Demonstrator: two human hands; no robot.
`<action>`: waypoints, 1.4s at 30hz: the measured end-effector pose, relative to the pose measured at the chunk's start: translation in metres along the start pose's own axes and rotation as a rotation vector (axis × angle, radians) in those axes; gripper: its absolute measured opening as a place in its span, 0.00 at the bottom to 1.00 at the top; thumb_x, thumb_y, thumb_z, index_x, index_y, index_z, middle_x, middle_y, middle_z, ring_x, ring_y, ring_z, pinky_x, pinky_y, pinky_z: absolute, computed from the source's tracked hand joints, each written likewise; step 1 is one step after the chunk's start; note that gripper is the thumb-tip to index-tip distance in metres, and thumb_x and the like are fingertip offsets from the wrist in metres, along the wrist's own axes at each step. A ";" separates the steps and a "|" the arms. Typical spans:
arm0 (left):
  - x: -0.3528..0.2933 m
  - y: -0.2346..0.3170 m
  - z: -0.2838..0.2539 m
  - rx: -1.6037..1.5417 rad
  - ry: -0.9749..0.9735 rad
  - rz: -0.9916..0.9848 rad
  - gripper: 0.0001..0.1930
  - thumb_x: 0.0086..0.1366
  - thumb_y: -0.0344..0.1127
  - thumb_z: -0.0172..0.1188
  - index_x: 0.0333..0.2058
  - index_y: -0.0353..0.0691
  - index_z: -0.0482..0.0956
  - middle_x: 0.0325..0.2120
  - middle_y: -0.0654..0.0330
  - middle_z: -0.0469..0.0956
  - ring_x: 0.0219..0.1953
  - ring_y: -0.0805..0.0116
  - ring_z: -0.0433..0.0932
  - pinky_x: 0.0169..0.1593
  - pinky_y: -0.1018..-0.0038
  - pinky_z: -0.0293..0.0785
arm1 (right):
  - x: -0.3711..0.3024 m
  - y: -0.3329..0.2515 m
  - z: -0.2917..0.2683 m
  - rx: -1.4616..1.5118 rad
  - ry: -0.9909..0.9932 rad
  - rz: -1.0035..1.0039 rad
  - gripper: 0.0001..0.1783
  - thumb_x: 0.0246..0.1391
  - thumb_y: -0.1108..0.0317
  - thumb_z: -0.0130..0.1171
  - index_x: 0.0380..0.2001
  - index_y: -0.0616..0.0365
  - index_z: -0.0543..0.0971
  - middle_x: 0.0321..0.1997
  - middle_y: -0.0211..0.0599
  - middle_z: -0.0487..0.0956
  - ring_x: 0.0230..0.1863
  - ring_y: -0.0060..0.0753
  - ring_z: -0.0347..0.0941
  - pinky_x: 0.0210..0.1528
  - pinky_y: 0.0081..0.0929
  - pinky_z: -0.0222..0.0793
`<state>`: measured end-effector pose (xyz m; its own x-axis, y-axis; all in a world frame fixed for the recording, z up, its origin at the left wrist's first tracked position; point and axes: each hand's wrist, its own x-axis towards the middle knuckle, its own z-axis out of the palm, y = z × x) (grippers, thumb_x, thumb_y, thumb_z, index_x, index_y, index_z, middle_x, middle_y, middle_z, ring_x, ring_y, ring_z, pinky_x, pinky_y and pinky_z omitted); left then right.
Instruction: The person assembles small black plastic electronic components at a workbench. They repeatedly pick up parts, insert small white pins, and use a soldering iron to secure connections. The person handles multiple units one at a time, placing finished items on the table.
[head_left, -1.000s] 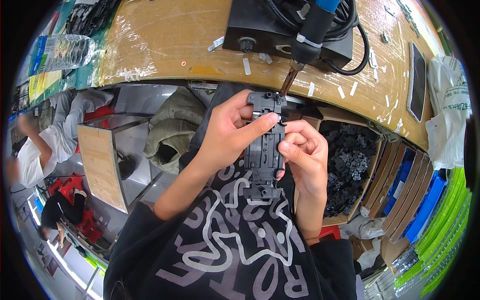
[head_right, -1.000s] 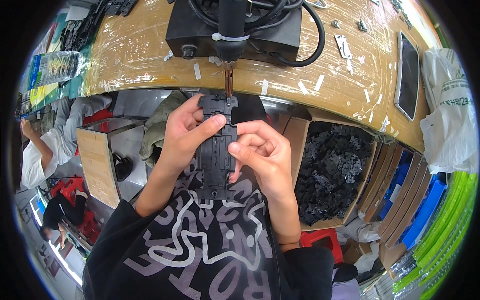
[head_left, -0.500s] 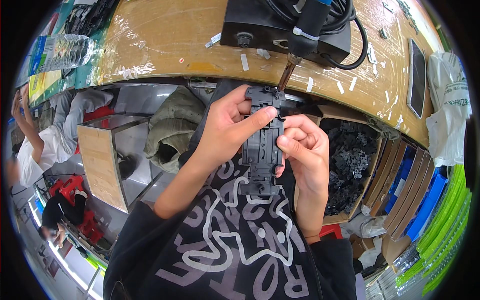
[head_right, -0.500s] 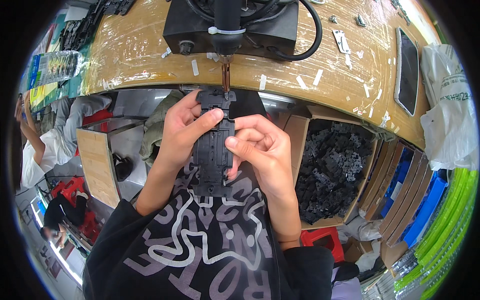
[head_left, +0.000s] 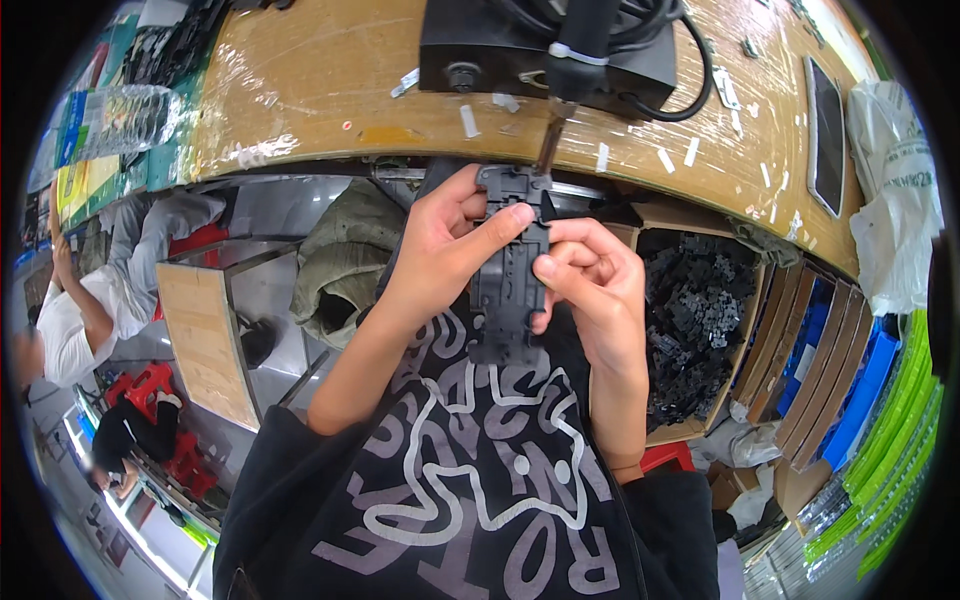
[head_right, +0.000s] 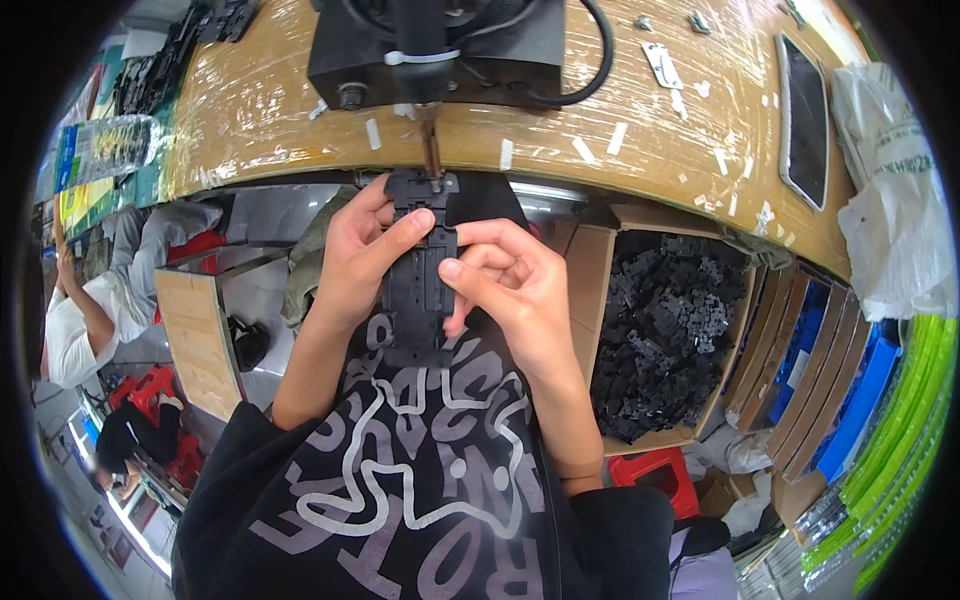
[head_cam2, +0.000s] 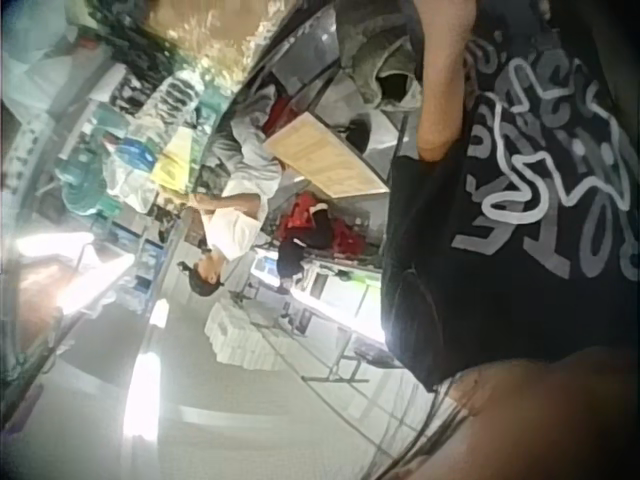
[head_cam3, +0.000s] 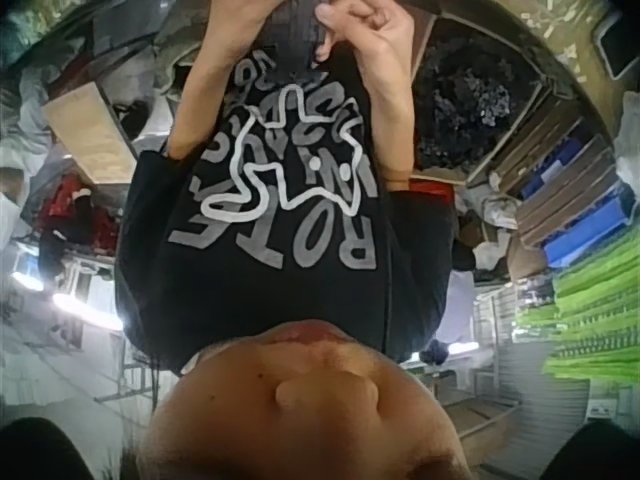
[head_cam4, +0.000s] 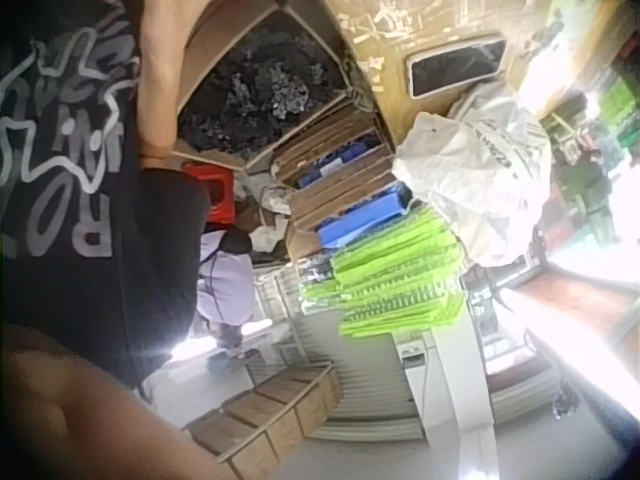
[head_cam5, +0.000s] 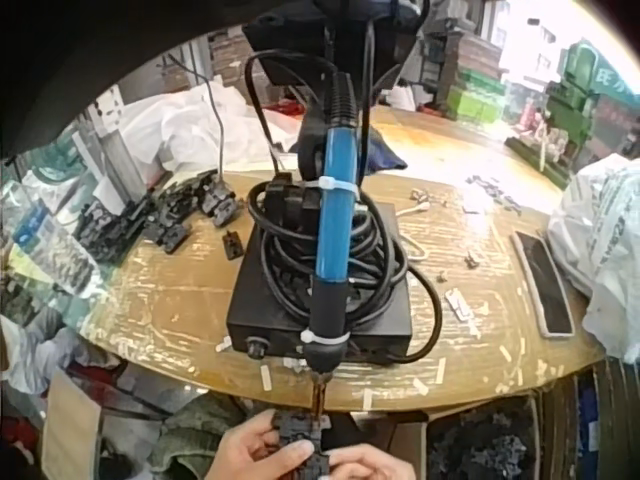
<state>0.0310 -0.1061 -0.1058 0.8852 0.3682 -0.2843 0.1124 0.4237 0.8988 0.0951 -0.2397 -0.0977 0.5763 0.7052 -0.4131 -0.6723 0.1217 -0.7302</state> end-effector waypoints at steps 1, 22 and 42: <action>0.003 -0.006 0.001 0.041 0.016 0.017 0.15 0.56 0.34 0.54 0.40 0.33 0.66 0.27 0.60 0.73 0.25 0.80 0.71 0.28 0.85 0.68 | 0.002 0.002 -0.004 -0.018 0.019 -0.004 0.11 0.43 0.78 0.55 0.32 0.70 0.69 0.17 0.35 0.71 0.13 0.24 0.68 0.15 0.17 0.65; 0.017 -0.061 -0.054 0.350 0.080 -0.364 0.12 0.60 0.36 0.45 0.37 0.34 0.69 0.18 0.64 0.68 0.14 0.82 0.62 0.16 0.85 0.56 | -0.144 0.217 -0.365 0.450 1.850 -0.441 0.06 0.46 0.78 0.45 0.30 0.68 0.68 0.24 0.45 0.73 0.20 0.39 0.73 0.21 0.29 0.76; -0.025 0.080 -0.083 0.785 0.158 -0.038 0.10 0.60 0.36 0.45 0.36 0.38 0.70 0.15 0.67 0.66 0.13 0.85 0.58 0.16 0.88 0.52 | -0.043 -0.026 -0.211 -0.445 1.433 -1.072 0.16 0.47 0.74 0.53 0.40 0.65 0.66 0.41 0.40 0.69 0.41 0.27 0.65 0.44 0.22 0.62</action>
<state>-0.0194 -0.0128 -0.0549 0.8065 0.5033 -0.3104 0.4781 -0.2462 0.8431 0.1864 -0.4208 -0.1759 0.6885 -0.6332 0.3538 0.2263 -0.2759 -0.9342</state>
